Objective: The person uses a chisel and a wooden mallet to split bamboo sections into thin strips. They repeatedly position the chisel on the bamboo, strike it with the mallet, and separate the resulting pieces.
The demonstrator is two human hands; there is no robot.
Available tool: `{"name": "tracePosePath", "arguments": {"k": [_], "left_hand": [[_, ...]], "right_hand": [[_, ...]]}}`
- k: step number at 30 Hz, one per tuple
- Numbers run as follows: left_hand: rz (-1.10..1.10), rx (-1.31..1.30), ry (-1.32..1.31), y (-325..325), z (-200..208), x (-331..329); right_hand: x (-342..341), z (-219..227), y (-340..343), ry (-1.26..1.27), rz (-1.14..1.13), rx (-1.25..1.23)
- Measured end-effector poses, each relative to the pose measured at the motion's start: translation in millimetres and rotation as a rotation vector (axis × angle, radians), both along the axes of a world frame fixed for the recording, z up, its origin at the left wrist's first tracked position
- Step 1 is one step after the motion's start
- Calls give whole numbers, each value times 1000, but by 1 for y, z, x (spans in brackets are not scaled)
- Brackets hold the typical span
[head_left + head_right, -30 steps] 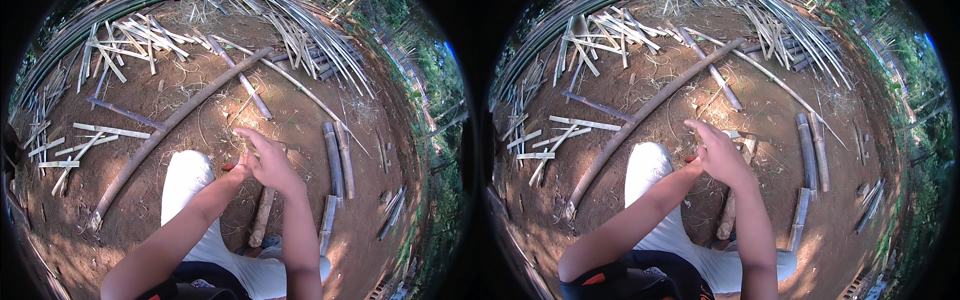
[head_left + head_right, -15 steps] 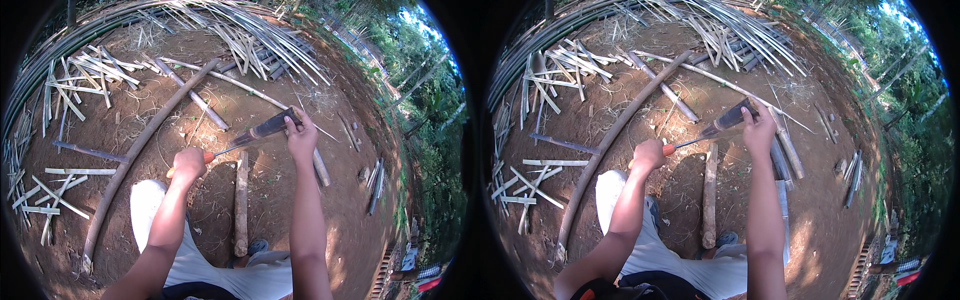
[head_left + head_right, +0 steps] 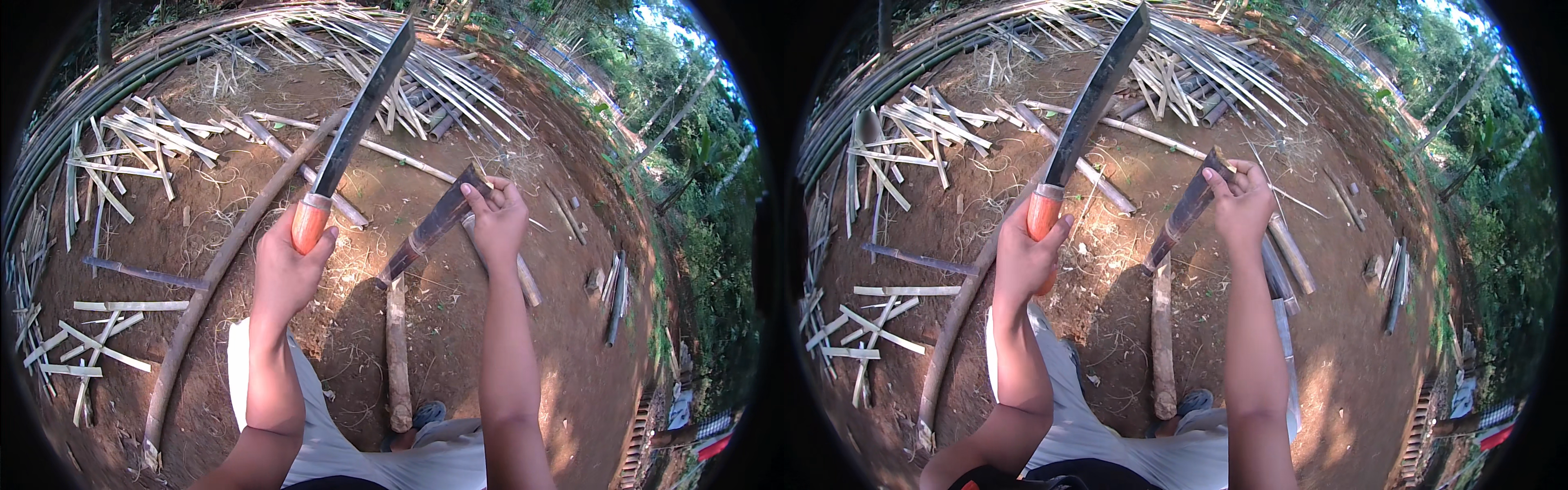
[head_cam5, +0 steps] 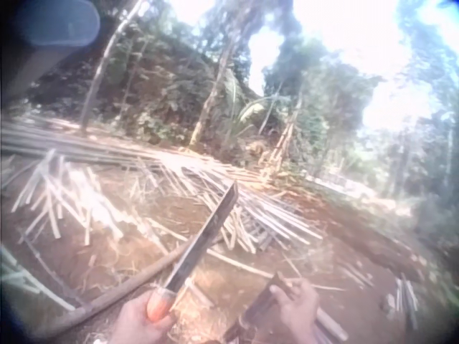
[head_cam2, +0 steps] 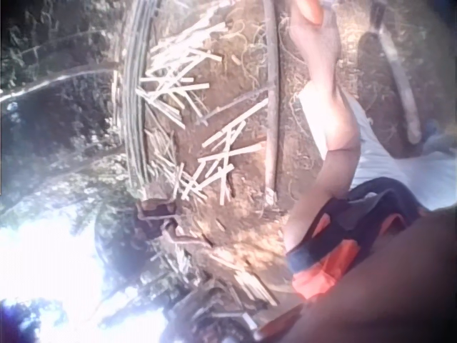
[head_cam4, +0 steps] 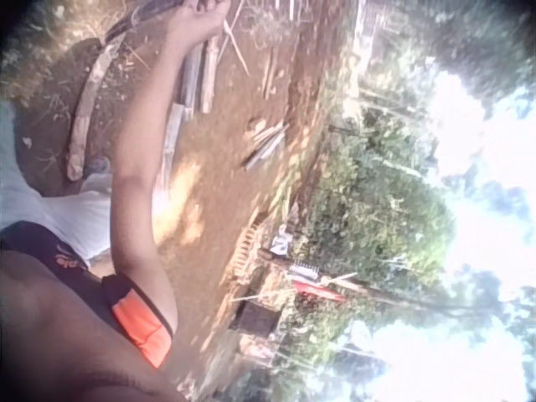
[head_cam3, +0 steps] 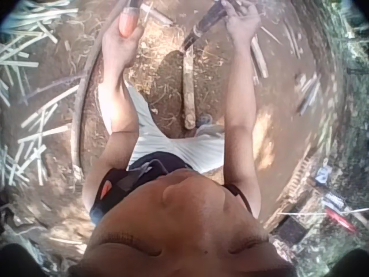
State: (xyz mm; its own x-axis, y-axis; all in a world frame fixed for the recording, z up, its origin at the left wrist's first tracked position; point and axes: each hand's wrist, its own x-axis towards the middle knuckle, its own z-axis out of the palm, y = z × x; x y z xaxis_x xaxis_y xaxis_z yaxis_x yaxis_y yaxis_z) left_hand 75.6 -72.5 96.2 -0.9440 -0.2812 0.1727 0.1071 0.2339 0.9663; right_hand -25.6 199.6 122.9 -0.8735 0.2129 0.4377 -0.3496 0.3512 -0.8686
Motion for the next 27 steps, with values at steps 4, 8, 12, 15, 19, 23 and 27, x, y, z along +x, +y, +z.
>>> {"name": "tracePosePath", "arguments": {"k": [4, 8, 12, 15, 19, 23, 27], "left_hand": [[-69, -107, 200, 34, 5, 12], [-183, -113, 106, 57, -5, 12], [-200, -106, 105, 63, -8, 11], [-184, -97, 122, 65, -7, 12], [-185, -111, 106, 64, -5, 12], [-198, -167, 80, 64, -4, 14], [-195, -166, 90, 64, -3, 15]], "right_hand": [[3, -1, -13, 1, 94, -25], [8, -3, -18, 6, 101, -49], [8, -5, -16, -9, 109, 14], [12, -2, -19, -43, 113, 17], [12, -3, -20, -49, 112, 23], [12, -3, -24, -10, 130, -26], [15, 0, -26, -5, 99, 25]]}}
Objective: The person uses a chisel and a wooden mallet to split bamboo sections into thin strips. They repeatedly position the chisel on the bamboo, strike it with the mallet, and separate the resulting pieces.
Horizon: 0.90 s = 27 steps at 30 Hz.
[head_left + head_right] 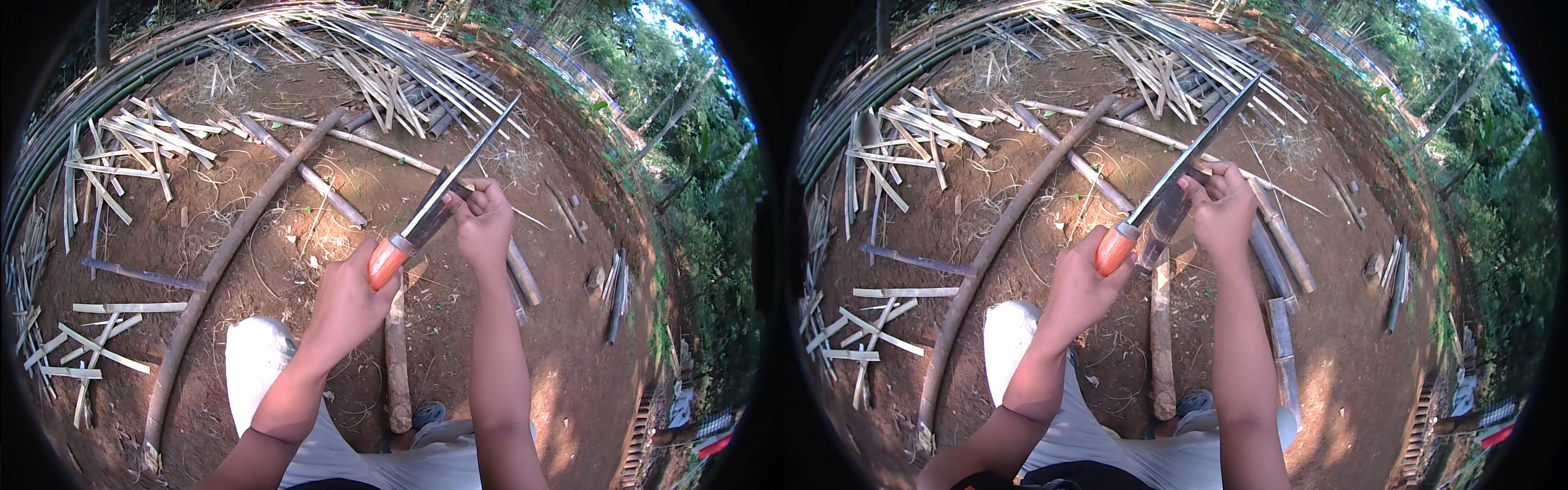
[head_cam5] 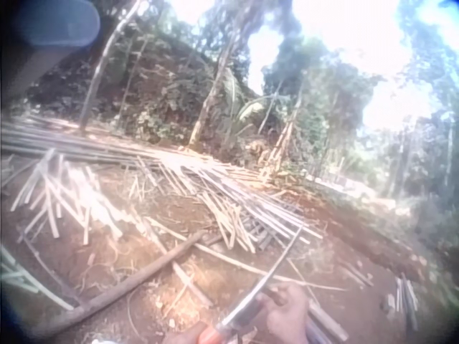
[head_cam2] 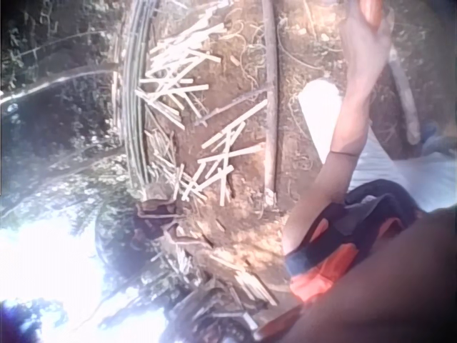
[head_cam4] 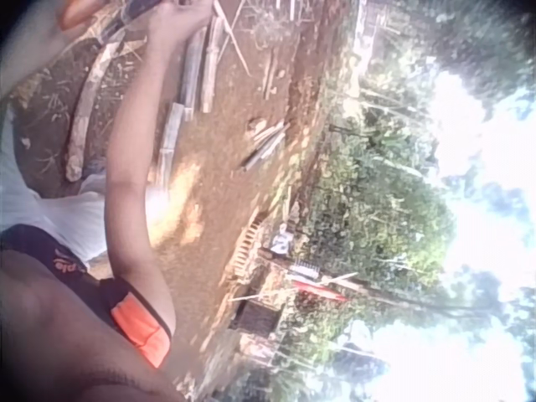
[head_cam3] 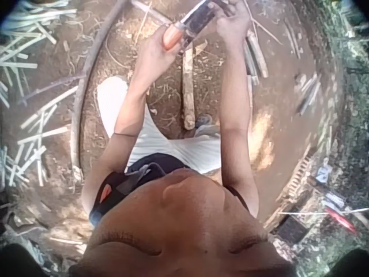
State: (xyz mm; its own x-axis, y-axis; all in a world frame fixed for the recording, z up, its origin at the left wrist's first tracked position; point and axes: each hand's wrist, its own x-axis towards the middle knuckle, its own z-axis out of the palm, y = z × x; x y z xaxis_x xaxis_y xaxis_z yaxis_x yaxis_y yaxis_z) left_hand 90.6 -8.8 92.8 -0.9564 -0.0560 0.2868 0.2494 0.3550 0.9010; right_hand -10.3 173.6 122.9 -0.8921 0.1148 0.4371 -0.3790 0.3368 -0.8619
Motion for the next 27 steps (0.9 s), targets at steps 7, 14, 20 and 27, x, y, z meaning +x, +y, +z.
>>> {"name": "tracePosePath", "arguments": {"k": [7, 14, 20, 27], "left_hand": [[18, -38, -45, 2, 6, 5], [-4, -50, -73, 15, 9, 13], [-43, 13, -26, 21, 2, 12], [-21, 79, -1, 17, 6, 10]], "right_hand": [[1, 4, -3, -36, -33, 67], [-6, -5, 1, -7, 16, -18], [-11, -8, 7, -18, 67, -84], [-11, -10, -1, 12, 60, 47]]}}
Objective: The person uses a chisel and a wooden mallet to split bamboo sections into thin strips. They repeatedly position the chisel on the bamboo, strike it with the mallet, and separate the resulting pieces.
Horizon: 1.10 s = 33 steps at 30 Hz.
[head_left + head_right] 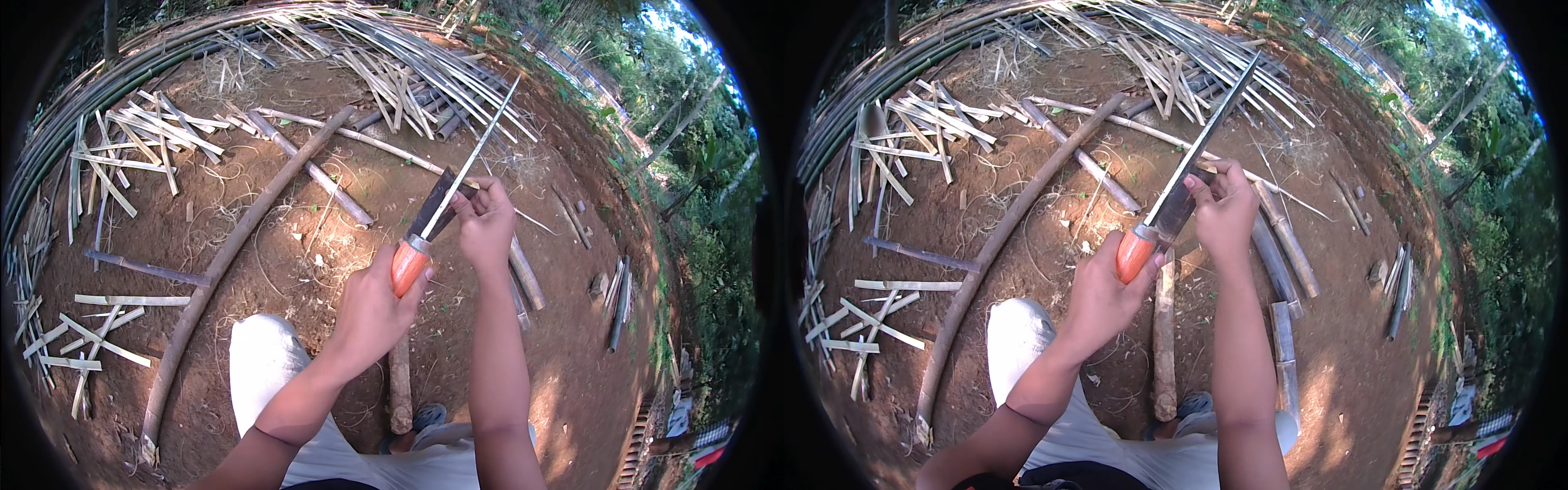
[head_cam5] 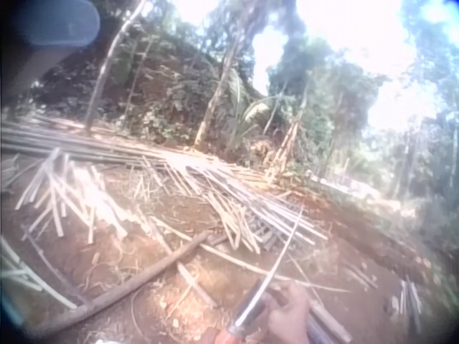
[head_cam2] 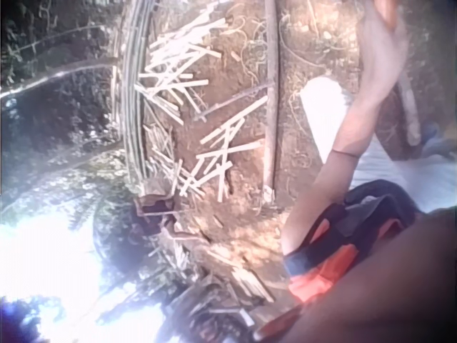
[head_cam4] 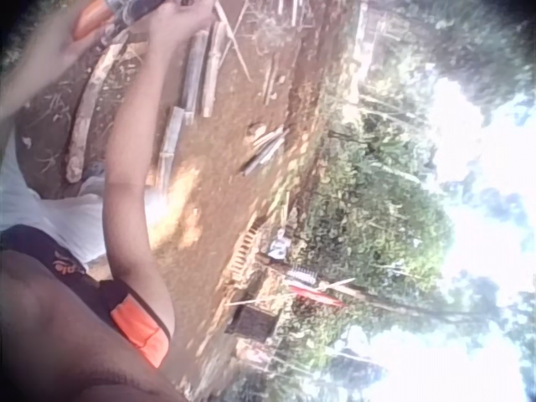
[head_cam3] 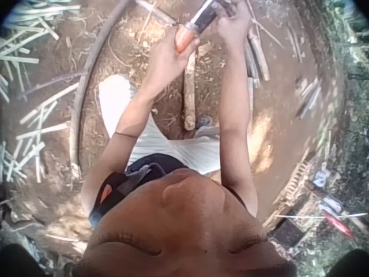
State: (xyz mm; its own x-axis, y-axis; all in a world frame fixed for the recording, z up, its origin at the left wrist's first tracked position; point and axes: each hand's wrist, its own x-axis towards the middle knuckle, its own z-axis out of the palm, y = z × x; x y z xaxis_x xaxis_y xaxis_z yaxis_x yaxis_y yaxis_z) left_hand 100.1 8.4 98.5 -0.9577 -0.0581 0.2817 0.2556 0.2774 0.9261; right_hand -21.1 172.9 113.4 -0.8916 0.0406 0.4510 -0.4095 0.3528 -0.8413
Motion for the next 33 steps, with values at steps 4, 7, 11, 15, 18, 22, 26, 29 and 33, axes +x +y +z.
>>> {"name": "tracePosePath", "arguments": {"k": [4, 7, 11, 15, 18, 22, 26, 29, 33], "left_hand": [[-2, -37, -5, -1, -3, -1], [20, -42, -14, 0, -3, -1], [33, -70, -39, 4, -5, 0], [60, -69, -6, 5, -5, 0], [59, -58, 8, 4, -3, -1], [46, -70, 0, 5, -5, -1], [6, -83, -3, 4, -3, -1], [10, -89, -26, 4, -3, -2], [28, -103, 1, 0, -7, -5]], "right_hand": [[-2, -3, 2, 9, -13, -31], [-4, -2, -2, 20, -17, -56], [-3, -3, 3, 21, -15, -61], [2, 3, 1, -39, -17, -6], [5, 6, 1, -48, -31, 4], [3, 2, 3, -28, -12, -45], [3, 2, 2, -15, 0, -74], [4, 4, 2, -117, 15, -30], [17, -30, 5, 80, 42, -79]]}}
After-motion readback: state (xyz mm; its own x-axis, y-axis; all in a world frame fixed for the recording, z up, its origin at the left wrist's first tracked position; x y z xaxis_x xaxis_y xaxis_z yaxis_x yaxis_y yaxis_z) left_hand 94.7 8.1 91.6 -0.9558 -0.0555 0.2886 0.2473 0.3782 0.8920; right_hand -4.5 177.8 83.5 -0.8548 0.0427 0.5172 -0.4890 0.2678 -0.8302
